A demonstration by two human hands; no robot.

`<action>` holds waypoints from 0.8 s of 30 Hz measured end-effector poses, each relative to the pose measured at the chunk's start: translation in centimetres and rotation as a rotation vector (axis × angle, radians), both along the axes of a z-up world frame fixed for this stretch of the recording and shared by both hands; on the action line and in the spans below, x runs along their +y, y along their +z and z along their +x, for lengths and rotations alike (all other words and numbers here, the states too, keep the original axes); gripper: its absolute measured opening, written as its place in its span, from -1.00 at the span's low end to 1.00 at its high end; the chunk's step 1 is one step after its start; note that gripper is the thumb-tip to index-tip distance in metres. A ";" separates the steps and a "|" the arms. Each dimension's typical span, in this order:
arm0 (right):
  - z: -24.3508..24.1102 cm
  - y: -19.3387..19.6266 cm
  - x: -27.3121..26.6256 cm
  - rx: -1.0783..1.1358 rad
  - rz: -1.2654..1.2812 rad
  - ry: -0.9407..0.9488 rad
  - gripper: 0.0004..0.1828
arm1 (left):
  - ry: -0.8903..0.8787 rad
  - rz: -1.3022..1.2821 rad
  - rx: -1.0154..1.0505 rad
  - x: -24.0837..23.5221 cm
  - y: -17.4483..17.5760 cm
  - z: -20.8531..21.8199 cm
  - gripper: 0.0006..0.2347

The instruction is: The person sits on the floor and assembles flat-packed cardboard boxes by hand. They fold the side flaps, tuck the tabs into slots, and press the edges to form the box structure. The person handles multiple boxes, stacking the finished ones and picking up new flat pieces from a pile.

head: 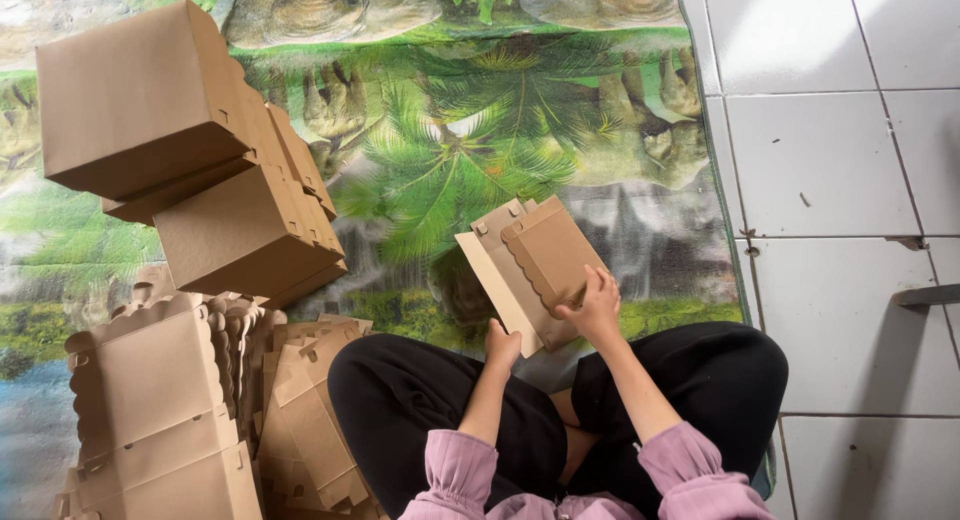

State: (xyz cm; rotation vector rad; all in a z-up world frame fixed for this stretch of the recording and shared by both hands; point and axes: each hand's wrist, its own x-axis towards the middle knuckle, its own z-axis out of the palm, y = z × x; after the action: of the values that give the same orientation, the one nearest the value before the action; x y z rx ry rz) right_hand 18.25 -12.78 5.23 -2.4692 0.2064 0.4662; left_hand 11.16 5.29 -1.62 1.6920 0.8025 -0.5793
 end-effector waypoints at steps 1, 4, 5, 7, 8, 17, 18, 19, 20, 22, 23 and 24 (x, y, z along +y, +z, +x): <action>0.1 0.5 0.2 -0.004 0.001 -0.003 0.11 | -0.003 0.001 -0.004 0.1 -0.6 0.1 -0.32; 0.2 1.5 0.9 0.111 -0.177 0.113 0.35 | -0.011 0.008 0.034 0.2 -1.3 0.2 -0.26; 0.3 1.6 1.1 0.117 -0.237 0.121 0.34 | 0.008 0.037 -0.014 0.0 -0.9 0.2 -0.34; 0.4 1.5 1.2 0.111 -0.298 0.125 0.33 | 0.025 0.065 -0.074 -0.1 -0.7 0.1 -0.42; 0.5 1.3 1.2 0.124 -0.306 0.119 0.31 | 0.050 0.056 -0.082 -0.1 -1.0 0.0 -0.45; 0.7 0.8 0.0 0.082 -0.207 0.065 0.08 | 0.112 0.060 -0.044 -0.1 -2.2 0.4 -0.39; 0.8 0.7 -0.2 0.061 -0.136 0.009 0.02 | 0.158 0.043 -0.025 0.0 -1.9 0.4 -0.35; 0.7 1.5 -0.3 0.063 -0.135 0.011 0.02 | 0.160 0.044 -0.023 -0.1 -1.4 0.4 -0.35; 0.6 2.2 -0.3 0.012 0.022 -0.098 -0.15 | 0.176 0.059 -0.030 -0.2 -0.8 0.3 -0.39; 0.5 3.3 -0.6 -0.039 0.175 -0.209 -0.30 | 0.190 0.071 -0.034 -0.2 -0.4 0.5 -0.43; 0.4 3.6 -0.9 -0.094 0.311 -0.342 -0.46 | 0.193 0.033 -0.036 -0.1 -0.6 0.4 -0.42; 0.2 3.9 -1.2 -0.150 0.446 -0.474 -0.52 | 0.197 -0.005 -0.037 0.1 -0.8 0.3 -0.41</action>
State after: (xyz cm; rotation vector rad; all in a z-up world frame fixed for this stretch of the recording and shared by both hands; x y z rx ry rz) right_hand 18.43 -14.03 9.14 -1.9236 0.5462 0.1037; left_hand 11.47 5.36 -2.45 1.5920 0.9277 -0.4131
